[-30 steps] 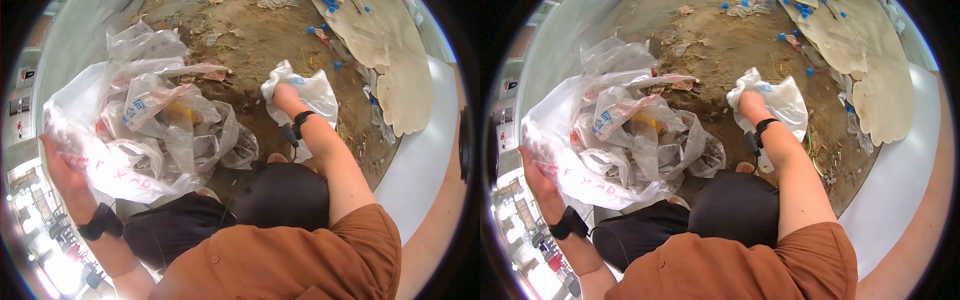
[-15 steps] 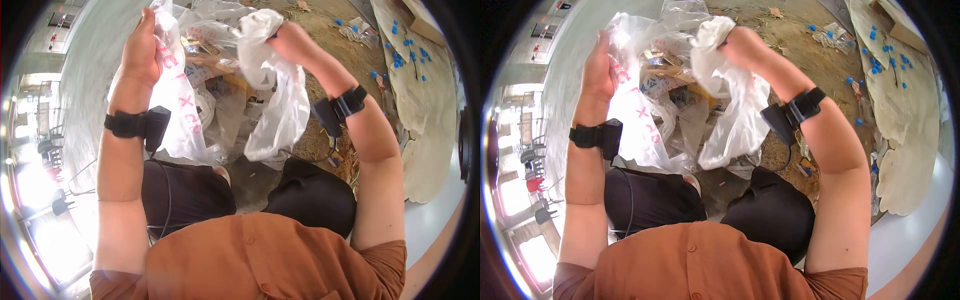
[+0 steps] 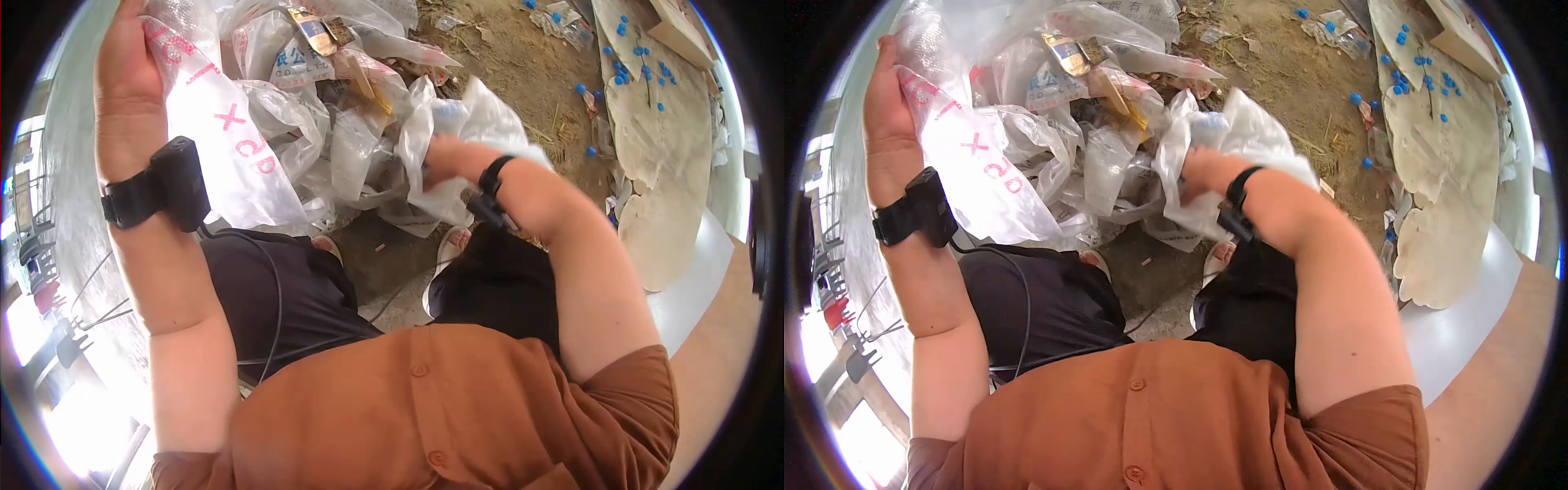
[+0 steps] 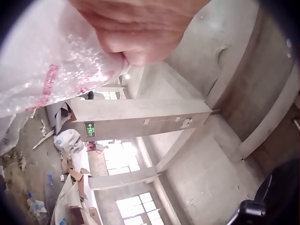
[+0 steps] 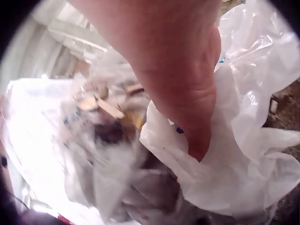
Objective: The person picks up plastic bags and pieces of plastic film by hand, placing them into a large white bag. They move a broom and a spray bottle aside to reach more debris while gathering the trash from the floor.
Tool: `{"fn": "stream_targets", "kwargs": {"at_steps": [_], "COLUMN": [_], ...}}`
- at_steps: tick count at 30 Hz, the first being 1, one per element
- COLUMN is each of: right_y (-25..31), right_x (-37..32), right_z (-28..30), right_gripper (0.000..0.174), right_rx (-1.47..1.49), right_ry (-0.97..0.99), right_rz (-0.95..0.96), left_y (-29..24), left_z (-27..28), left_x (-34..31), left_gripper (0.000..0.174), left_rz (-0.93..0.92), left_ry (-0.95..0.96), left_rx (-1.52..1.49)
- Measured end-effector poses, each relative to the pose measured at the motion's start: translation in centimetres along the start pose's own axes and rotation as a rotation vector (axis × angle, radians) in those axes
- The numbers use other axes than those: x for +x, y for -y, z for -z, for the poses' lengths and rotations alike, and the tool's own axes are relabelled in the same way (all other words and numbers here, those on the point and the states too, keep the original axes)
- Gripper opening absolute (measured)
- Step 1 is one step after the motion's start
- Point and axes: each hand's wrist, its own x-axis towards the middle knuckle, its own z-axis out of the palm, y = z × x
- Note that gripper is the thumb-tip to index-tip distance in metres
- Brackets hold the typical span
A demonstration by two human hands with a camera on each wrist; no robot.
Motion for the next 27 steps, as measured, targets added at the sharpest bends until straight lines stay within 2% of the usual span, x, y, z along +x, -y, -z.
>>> {"fn": "stream_targets", "kwargs": {"at_steps": [2,4,6,7,8,10,13,14,16,17,22,24,26,27], "right_y": [4.1,5.6,7.4,7.9,7.9,7.2,5.7,5.7,5.5,5.2,4.0,1.8,0.5,0.8], "right_x": [-1.3,-1.2,-1.2,-0.2,0.3,2.1,4.5,4.7,4.7,5.3,8.0,11.3,13.0,13.0], "right_z": [0.0,-4.0,-5.5,-7.1,-7.9,-9.6,-9.8,-8.2,-4.1,-3.6,-0.9,-1.3,1.2,2.9], "right_gripper": [0.076,0.076,0.069,0.060,0.046,0.037,0.027,0.027,0.018,0.016,0.023,0.025,0.029,0.029], "right_rx": [-0.102,-0.186,-0.178,-0.169,-0.032,-0.019,0.016,0.008,0.029,0.144,0.405,0.266,-0.067,-0.078], "right_ry": [0.247,0.215,0.193,0.143,-0.044,-0.344,-0.284,-0.292,-0.088,-0.063,-0.155,-0.419,-0.751,-0.756], "right_rz": [-0.079,-0.078,-0.136,-0.173,-0.194,-0.180,-0.198,-0.195,-0.236,-0.300,-0.412,-0.252,-0.054,-0.055], "left_y": [-0.1,-0.2,-0.2,-0.2,-0.3,-0.6,-1.2,-1.4,-1.5,-1.5,-1.4,-1.2,-0.9,-0.6], "left_z": [0.0,-0.5,-0.7,-0.8,-0.8,-0.7,-1.1,-1.0,-0.6,-0.4,0.4,0.7,1.1,1.3], "left_x": [0.0,0.2,0.6,0.8,0.7,0.4,-0.6,-0.6,-0.7,-0.9,-1.9,-2.3,-2.5,-2.6], "left_gripper": [0.044,0.044,0.045,0.045,0.045,0.048,0.050,0.050,0.051,0.051,0.049,0.048,0.048,0.047], "left_rz": [-0.009,-0.022,-0.024,-0.025,-0.032,-0.051,-0.020,-0.031,0.008,0.008,-0.011,-0.011,-0.017,-0.029], "left_ry": [-0.009,-0.005,-0.006,0.000,0.005,0.051,0.026,0.024,0.039,0.035,0.136,0.161,0.191,0.173], "left_rx": [-0.010,-0.016,-0.021,-0.028,-0.036,-0.058,-0.081,-0.085,-0.136,-0.140,-0.118,-0.126,-0.141,-0.137]}}
